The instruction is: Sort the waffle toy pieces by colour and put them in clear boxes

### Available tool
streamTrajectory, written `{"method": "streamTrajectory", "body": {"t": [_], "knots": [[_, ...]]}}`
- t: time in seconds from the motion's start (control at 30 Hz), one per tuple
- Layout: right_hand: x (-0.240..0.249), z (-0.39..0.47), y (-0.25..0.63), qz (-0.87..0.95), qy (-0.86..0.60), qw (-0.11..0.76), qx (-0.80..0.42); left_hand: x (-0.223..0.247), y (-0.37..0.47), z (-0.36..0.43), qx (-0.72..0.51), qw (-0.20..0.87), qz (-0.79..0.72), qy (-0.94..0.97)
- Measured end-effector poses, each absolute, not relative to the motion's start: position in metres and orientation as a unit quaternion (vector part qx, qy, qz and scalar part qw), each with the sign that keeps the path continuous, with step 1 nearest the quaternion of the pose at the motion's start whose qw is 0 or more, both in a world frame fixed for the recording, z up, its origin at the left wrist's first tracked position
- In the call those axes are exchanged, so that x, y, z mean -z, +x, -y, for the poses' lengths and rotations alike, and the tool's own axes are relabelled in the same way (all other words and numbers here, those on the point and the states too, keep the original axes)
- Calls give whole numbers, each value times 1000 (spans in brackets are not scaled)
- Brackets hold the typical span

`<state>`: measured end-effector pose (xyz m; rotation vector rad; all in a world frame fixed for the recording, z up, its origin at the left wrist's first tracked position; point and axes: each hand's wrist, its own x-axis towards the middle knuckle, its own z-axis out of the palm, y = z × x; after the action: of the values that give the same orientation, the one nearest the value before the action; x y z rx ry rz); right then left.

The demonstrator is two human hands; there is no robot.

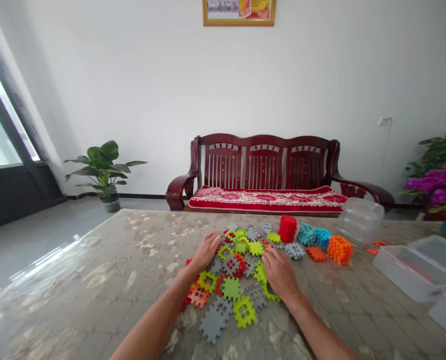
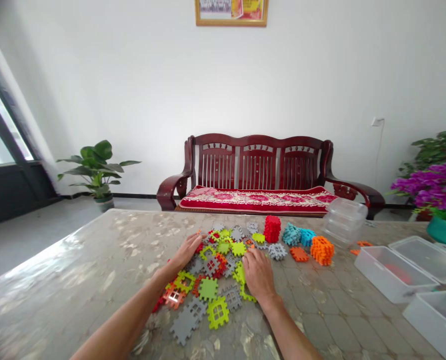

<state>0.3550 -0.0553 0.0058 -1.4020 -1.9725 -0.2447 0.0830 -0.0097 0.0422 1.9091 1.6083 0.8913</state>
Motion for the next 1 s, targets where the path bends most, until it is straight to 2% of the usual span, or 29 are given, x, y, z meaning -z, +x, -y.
{"method": "streamTrajectory", "body": {"t": [0.03, 0.17, 0.23, 0.3, 0.37, 0.4, 0.53, 0.7, 0.83, 0.9, 1.0], "knots": [[-6, 55, 355, 761, -541, 345, 94, -47, 87, 13, -339, 248, -575, 702], [-6, 56, 355, 764, -539, 342, 92, -63, 93, 28, -442, 417, -460, 648], [-6, 56, 355, 763, -538, 345, 93, -65, 91, 31, -465, 432, -444, 632], [-6, 56, 355, 763, -538, 346, 93, -61, 85, 30, -454, 376, -498, 636], [-6, 56, 355, 764, -536, 347, 92, -54, 77, 28, -393, 262, -602, 644], [-6, 56, 355, 764, -535, 348, 92, -50, 72, 29, -377, 237, -631, 635], [-5, 55, 356, 763, -532, 355, 96, -37, 56, 41, -331, 194, -686, 618], [-8, 57, 354, 762, -538, 347, 94, -33, 48, 58, -209, 137, -708, 661], [-10, 59, 353, 768, -534, 342, 89, -28, 56, 49, -252, 130, -711, 644], [-10, 59, 353, 767, -533, 346, 90, -26, 65, 39, -319, 163, -703, 615], [-10, 60, 354, 764, -531, 355, 91, -30, 76, 23, -353, 188, -680, 615]]}}
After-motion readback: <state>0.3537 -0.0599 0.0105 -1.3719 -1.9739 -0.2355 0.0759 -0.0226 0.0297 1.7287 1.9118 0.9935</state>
